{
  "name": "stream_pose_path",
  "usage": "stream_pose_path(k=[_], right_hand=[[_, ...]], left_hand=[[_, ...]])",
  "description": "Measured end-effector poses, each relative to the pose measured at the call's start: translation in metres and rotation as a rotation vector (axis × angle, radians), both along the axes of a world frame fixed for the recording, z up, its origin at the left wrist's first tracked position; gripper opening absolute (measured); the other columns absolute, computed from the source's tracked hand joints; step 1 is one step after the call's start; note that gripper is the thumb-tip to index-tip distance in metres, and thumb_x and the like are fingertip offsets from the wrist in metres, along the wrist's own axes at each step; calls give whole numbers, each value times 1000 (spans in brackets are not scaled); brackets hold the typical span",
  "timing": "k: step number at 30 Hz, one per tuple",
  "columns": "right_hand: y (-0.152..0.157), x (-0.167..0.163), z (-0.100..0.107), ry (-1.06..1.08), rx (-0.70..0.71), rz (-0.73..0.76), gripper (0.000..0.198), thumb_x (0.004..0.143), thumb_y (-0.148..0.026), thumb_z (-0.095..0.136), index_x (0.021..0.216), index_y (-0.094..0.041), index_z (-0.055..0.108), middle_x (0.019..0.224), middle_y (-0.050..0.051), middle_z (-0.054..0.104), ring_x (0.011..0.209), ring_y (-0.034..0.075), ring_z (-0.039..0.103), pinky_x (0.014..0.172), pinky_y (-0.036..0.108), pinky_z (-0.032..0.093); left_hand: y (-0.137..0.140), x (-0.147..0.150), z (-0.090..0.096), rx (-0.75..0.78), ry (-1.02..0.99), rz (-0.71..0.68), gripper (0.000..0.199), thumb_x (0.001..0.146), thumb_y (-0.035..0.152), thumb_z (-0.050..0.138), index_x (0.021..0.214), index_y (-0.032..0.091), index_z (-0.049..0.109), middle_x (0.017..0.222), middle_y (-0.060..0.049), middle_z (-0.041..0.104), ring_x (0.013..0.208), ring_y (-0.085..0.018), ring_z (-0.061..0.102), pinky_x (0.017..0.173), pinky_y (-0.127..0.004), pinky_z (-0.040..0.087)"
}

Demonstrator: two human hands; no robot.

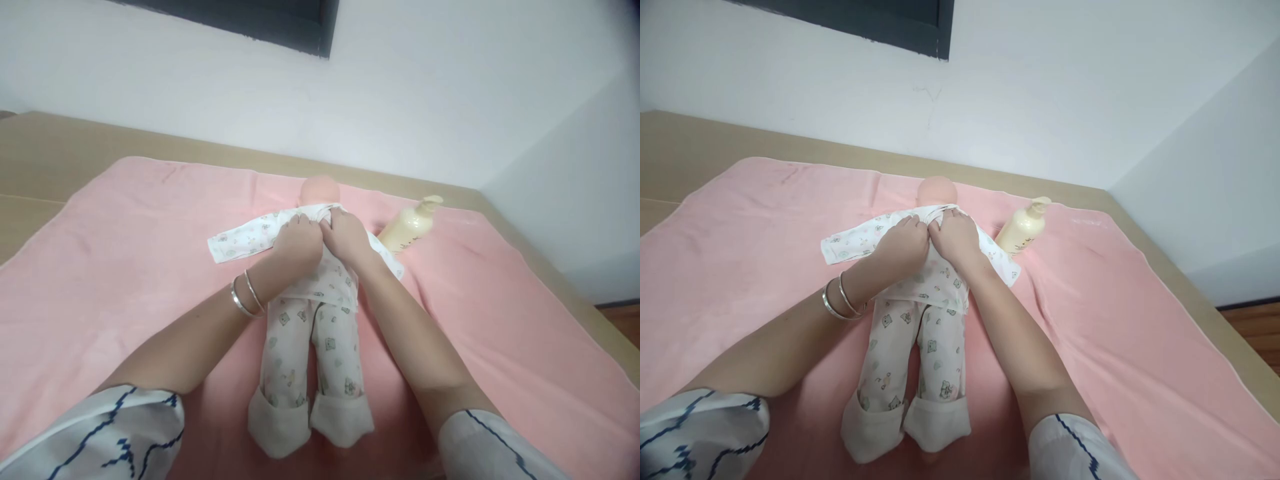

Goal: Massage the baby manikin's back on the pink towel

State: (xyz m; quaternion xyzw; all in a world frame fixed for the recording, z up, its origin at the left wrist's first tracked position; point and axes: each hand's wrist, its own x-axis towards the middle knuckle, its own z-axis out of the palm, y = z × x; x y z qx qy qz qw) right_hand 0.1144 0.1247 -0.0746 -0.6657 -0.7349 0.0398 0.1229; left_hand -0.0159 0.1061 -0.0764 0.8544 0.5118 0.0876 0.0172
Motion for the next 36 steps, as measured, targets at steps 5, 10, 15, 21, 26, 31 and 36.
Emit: stream_pose_path(k=[5,10,15,21,26,31,36], right_hand=[[1,0,-3,-6,17,-6,46,103,-31,34,127,-3,62,133,24,66,121,35,63,105,40,45],[2,-1,-4,7,13,-10,48,104,-29,33,133,-2,59,137,25,64,125,35,62,107,41,44],[1,-2,-3,5,4,-8,50,104,-31,33,136,0,57,140,25,62,129,35,60,109,42,43],[-4,-4,5,-28,-31,-15,50,105,-32,30,135,-2,57,139,24,63,129,35,60,108,42,44],[-23,-12,15,-180,-26,-8,42,105,-30,32,107,-9,68,103,20,74,106,32,71,92,39,51],[-31,-16,18,-267,-25,-12,40,104,-29,33,100,-13,68,95,17,74,93,30,73,76,36,53],[-25,-15,16,-217,-37,-47,43,105,-33,31,104,-14,70,98,15,74,97,33,73,78,39,54]], left_hand=[[11,-3,-11,85,-40,-100,35,89,4,36,100,6,69,107,-23,68,114,-35,59,106,-53,46],[27,-7,-22,40,-234,17,42,100,19,31,117,4,66,131,-24,65,131,-35,56,116,-56,43],[45,-13,-36,-49,-415,87,54,101,31,36,147,8,53,162,-17,46,155,-30,38,130,-52,29],[49,-16,-46,-29,-480,109,59,99,34,40,150,7,52,162,-16,46,154,-31,40,131,-50,29],[48,-16,-45,15,-511,94,53,97,35,43,142,10,59,152,-16,58,145,-32,50,126,-51,37],[48,-16,-45,30,-535,89,48,97,33,44,137,13,63,147,-15,62,141,-32,53,124,-51,39],[48,-16,-47,37,-544,93,48,97,33,46,137,13,63,147,-15,62,141,-31,54,125,-51,38]])
